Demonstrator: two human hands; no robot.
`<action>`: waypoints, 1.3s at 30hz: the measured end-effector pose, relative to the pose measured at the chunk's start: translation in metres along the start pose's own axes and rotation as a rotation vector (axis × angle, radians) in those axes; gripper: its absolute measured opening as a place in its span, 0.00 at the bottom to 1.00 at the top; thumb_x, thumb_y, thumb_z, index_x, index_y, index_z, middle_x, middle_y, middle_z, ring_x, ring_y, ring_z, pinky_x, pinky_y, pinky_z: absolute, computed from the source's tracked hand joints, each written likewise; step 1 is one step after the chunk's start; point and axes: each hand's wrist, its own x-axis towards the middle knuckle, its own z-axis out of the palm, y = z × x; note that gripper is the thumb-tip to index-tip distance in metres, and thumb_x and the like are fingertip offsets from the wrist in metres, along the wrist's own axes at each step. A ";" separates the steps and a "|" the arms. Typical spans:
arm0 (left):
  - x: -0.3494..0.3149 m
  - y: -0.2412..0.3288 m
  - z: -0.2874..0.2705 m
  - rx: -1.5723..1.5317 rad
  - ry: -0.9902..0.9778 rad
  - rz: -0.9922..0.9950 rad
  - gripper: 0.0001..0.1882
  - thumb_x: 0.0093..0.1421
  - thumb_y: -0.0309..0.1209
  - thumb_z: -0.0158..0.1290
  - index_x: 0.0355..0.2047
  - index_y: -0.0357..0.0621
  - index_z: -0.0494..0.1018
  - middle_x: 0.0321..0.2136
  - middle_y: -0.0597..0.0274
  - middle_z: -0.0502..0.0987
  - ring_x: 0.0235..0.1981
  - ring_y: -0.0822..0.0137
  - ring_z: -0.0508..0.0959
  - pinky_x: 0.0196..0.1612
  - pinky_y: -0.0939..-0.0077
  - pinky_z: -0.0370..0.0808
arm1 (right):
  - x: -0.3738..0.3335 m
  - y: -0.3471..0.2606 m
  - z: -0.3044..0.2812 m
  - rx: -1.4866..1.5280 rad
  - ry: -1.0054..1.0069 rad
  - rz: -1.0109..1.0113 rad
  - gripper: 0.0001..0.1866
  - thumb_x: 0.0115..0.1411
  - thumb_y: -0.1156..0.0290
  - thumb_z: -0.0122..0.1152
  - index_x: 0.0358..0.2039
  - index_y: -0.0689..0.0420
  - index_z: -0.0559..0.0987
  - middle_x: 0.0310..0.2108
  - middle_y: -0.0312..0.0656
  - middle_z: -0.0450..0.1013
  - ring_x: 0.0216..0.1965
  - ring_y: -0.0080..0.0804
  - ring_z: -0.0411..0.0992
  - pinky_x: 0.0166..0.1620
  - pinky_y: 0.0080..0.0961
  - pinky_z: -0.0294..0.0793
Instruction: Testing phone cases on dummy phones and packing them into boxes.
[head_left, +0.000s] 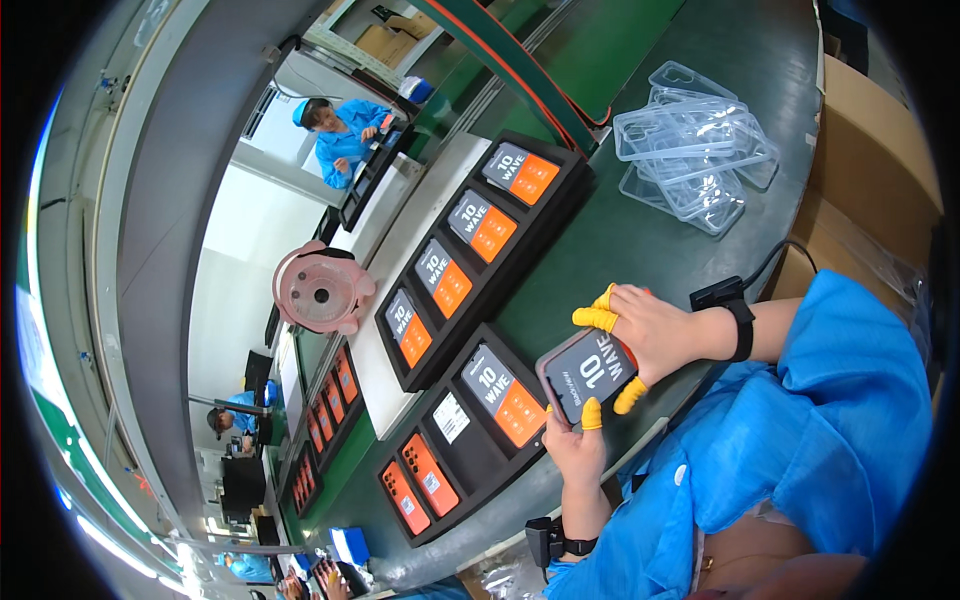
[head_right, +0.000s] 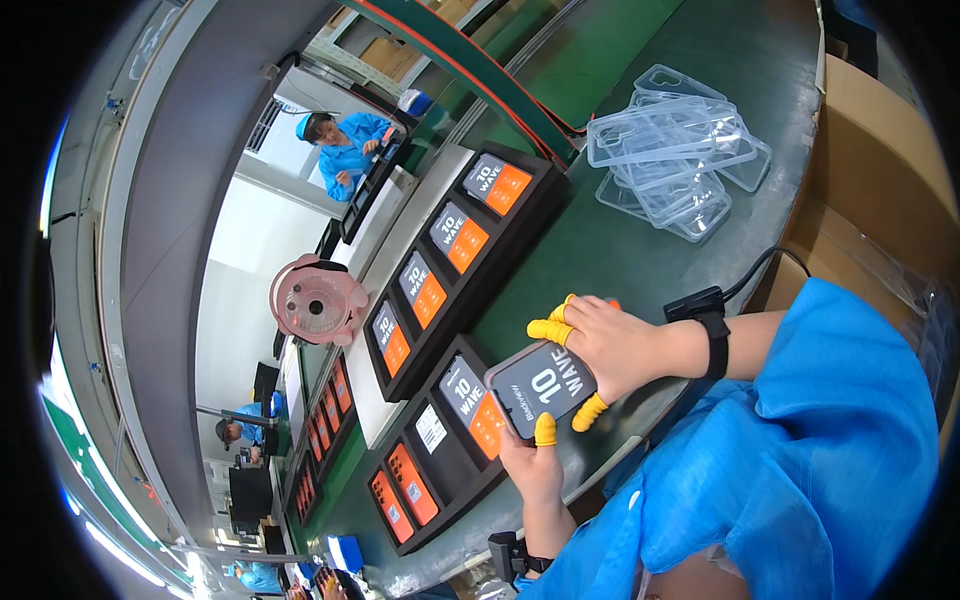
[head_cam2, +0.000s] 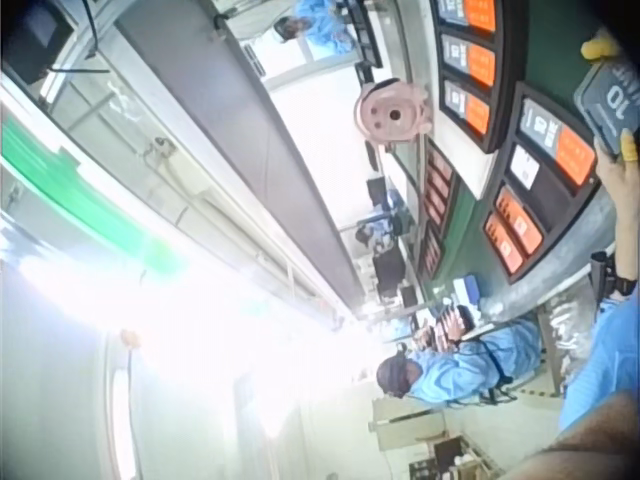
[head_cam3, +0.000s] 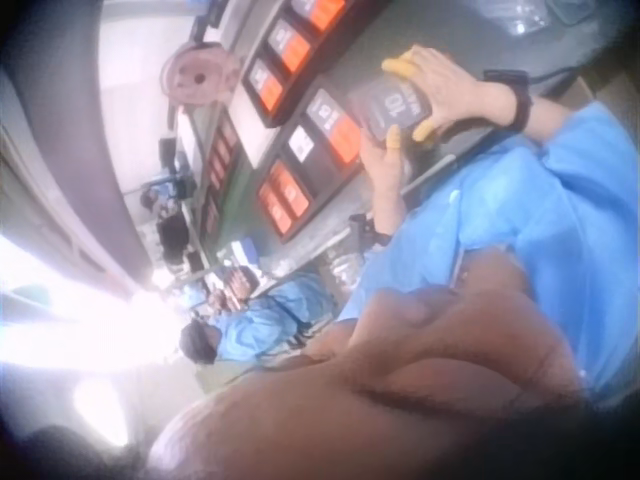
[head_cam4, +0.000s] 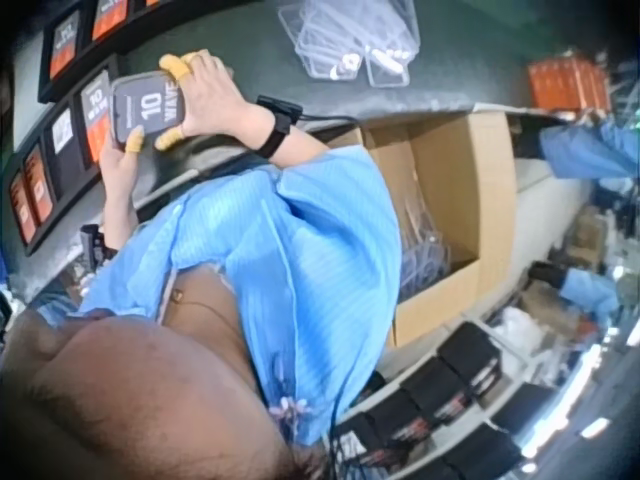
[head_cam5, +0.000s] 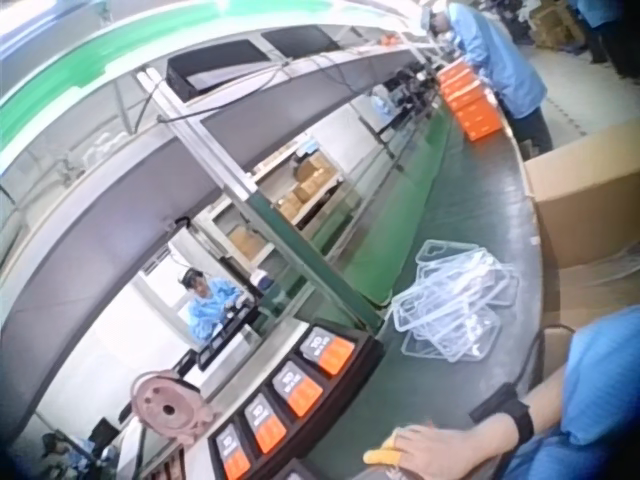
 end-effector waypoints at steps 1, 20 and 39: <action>-0.001 -0.001 -0.002 0.061 0.017 0.016 0.17 0.51 0.26 0.52 0.40 0.31 0.63 0.35 0.59 0.71 0.35 0.74 0.69 0.41 0.82 0.65 | 0.002 0.003 -0.002 0.070 -0.112 0.029 0.47 0.25 0.44 0.66 0.43 0.64 0.65 0.33 0.47 0.65 0.37 0.42 0.62 0.42 0.34 0.60; -0.018 -0.030 -0.019 0.080 -0.449 -0.061 0.29 0.46 0.29 0.55 0.48 0.35 0.57 0.46 0.54 0.62 0.49 0.64 0.62 0.50 0.70 0.57 | 0.034 -0.043 0.027 0.918 -0.030 0.305 0.21 0.36 0.61 0.69 0.26 0.63 0.73 0.22 0.40 0.69 0.24 0.25 0.68 0.29 0.20 0.67; -0.004 -0.037 -0.245 0.095 0.119 -0.652 0.17 0.55 0.40 0.45 0.34 0.38 0.69 0.27 0.61 0.73 0.26 0.71 0.72 0.30 0.79 0.67 | 0.034 -0.021 0.000 0.613 0.254 0.200 0.15 0.50 0.59 0.56 0.29 0.59 0.69 0.25 0.36 0.62 0.23 0.19 0.62 0.27 0.14 0.62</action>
